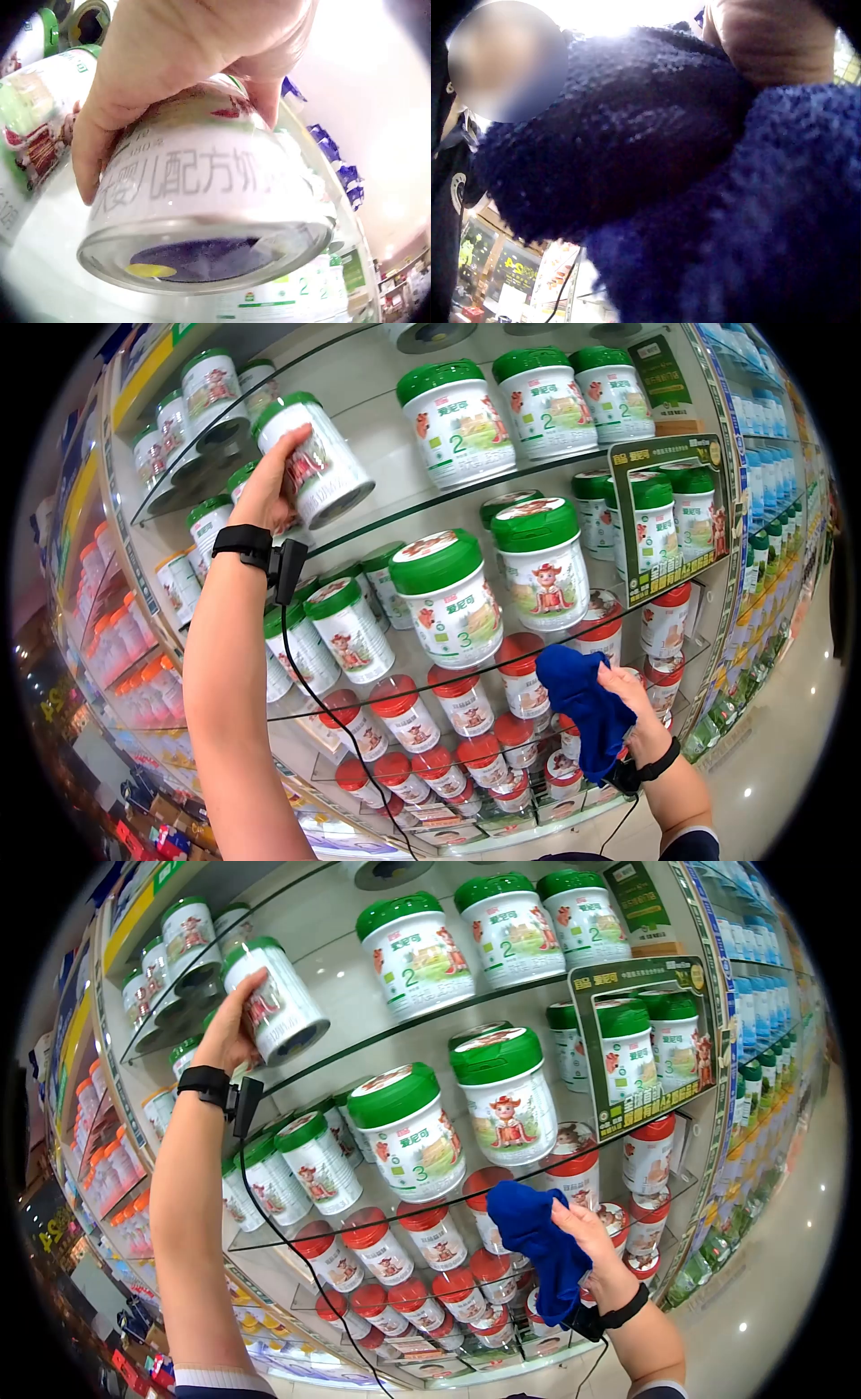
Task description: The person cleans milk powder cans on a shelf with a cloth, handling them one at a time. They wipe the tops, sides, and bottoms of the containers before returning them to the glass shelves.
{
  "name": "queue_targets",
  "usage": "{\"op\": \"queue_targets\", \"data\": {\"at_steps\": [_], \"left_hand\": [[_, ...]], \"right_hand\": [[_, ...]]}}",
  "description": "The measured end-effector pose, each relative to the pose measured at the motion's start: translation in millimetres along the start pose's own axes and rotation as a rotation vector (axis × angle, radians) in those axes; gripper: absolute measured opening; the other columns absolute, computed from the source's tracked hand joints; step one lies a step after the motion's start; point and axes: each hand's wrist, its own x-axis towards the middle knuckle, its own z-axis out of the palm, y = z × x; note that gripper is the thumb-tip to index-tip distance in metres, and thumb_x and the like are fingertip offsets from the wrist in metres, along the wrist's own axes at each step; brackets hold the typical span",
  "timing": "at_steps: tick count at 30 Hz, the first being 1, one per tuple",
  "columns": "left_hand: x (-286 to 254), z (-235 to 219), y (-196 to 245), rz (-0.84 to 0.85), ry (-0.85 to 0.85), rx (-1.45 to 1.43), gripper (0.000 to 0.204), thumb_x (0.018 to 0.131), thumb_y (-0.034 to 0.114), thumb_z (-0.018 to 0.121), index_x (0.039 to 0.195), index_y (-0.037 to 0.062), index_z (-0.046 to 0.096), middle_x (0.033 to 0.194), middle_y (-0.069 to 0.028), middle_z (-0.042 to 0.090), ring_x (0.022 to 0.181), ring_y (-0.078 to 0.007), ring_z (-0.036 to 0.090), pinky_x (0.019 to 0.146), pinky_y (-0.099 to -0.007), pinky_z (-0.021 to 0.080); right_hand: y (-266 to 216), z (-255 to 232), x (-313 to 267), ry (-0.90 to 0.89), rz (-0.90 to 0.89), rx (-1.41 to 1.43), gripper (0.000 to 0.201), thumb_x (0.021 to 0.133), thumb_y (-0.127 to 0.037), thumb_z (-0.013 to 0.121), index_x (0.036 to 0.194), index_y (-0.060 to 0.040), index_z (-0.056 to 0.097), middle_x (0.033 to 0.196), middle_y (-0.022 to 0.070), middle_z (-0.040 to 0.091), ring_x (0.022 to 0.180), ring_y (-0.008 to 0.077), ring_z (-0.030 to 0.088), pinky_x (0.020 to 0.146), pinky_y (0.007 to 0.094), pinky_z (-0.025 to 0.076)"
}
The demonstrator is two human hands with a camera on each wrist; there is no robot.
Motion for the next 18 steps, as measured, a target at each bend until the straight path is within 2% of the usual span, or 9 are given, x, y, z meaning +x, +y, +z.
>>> {"op": "queue_targets", "data": {"at_steps": [3,4,8,11,13,14,17,18], "left_hand": [[-23.8,-6.6,14.1,0.105,0.043,-0.123,0.048,0.081,0.036,0.072,0.113,0.0048,0.057,0.102,-0.0086,0.065,0.09,-0.0214,0.065,0.082,-0.0405,0.055],[-31.3,-9.9,15.8,0.171,0.016,-0.2,0.047,0.083,0.034,0.07,0.116,0.0041,0.056,0.105,-0.0089,0.064,0.094,-0.0213,0.064,0.084,-0.0394,0.055],[-89.9,-16.6,9.5,0.246,-0.051,-0.298,0.045,0.087,0.031,0.066,0.118,0.0024,0.053,0.107,-0.0089,0.065,0.095,-0.0195,0.064,0.086,-0.0366,0.054],[-157.6,-13.6,-7.8,0.176,-0.046,-0.282,0.043,0.087,0.031,0.065,0.118,0.003,0.054,0.105,-0.0075,0.065,0.094,-0.0174,0.065,0.082,-0.0344,0.056],[-200.9,-21.9,-27.2,0.109,-0.004,-0.183,0.048,0.086,0.03,0.066,0.122,0.0016,0.05,0.109,-0.0088,0.062,0.096,-0.0179,0.064,0.08,-0.0332,0.056],[-220.5,-22.6,-40.2,0.123,0.041,-0.152,0.052,0.084,0.027,0.068,0.124,0.0009,0.046,0.111,-0.0093,0.06,0.098,-0.0183,0.062,0.081,-0.0328,0.055],[-265.6,-27.8,-82.2,0.194,0.105,-0.028,0.069,0.077,0.018,0.075,0.13,-0.0004,0.035,0.119,-0.0109,0.053,0.106,-0.02,0.056,0.09,-0.0333,0.047],[-275.6,-33.2,-98.6,0.157,0.13,-0.028,0.071,0.075,0.017,0.076,0.13,-0.0003,0.034,0.119,-0.0109,0.052,0.107,-0.0197,0.054,0.093,-0.034,0.044]], "right_hand": [[19.8,24.6,6.4,-0.115,0.122,0.124,0.042,0.096,-0.025,0.053,0.123,0.0074,0.052,0.115,0.0159,0.062,0.1,0.0222,0.064,0.088,0.0333,0.051],[28.0,30.7,9.9,-0.087,0.156,0.107,0.043,0.097,-0.025,0.052,0.124,0.0077,0.051,0.116,0.0157,0.062,0.1,0.0224,0.064,0.089,0.0338,0.051],[42.6,73.5,15.5,-0.189,0.146,0.158,0.045,0.098,-0.027,0.05,0.126,0.0083,0.049,0.121,0.0162,0.059,0.106,0.0238,0.061,0.093,0.0342,0.049],[58.3,100.4,18.9,-0.266,0.067,0.262,0.049,0.098,-0.031,0.048,0.129,0.0075,0.046,0.124,0.0173,0.057,0.109,0.0247,0.059,0.095,0.0353,0.048],[61.0,118.5,13.4,-0.412,0.129,0.405,0.051,0.097,-0.033,0.05,0.129,0.0064,0.046,0.124,0.017,0.057,0.106,0.0234,0.06,0.092,0.0339,0.049],[80.7,108.9,17.7,-0.22,0.175,0.341,0.047,0.097,-0.027,0.051,0.131,0.0039,0.045,0.119,0.015,0.059,0.102,0.0194,0.06,0.085,0.0293,0.049],[107.8,129.7,-3.3,-0.296,-0.359,-0.412,0.049,0.093,-0.02,0.055,0.136,-0.0008,0.042,0.115,0.0119,0.059,0.098,0.0153,0.058,0.081,0.0261,0.047],[110.1,148.1,-21.9,-0.277,-0.304,-0.428,0.063,0.087,-0.015,0.06,0.143,-0.005,0.033,0.118,0.0116,0.054,0.097,0.0143,0.056,0.083,0.0259,0.046]]}}
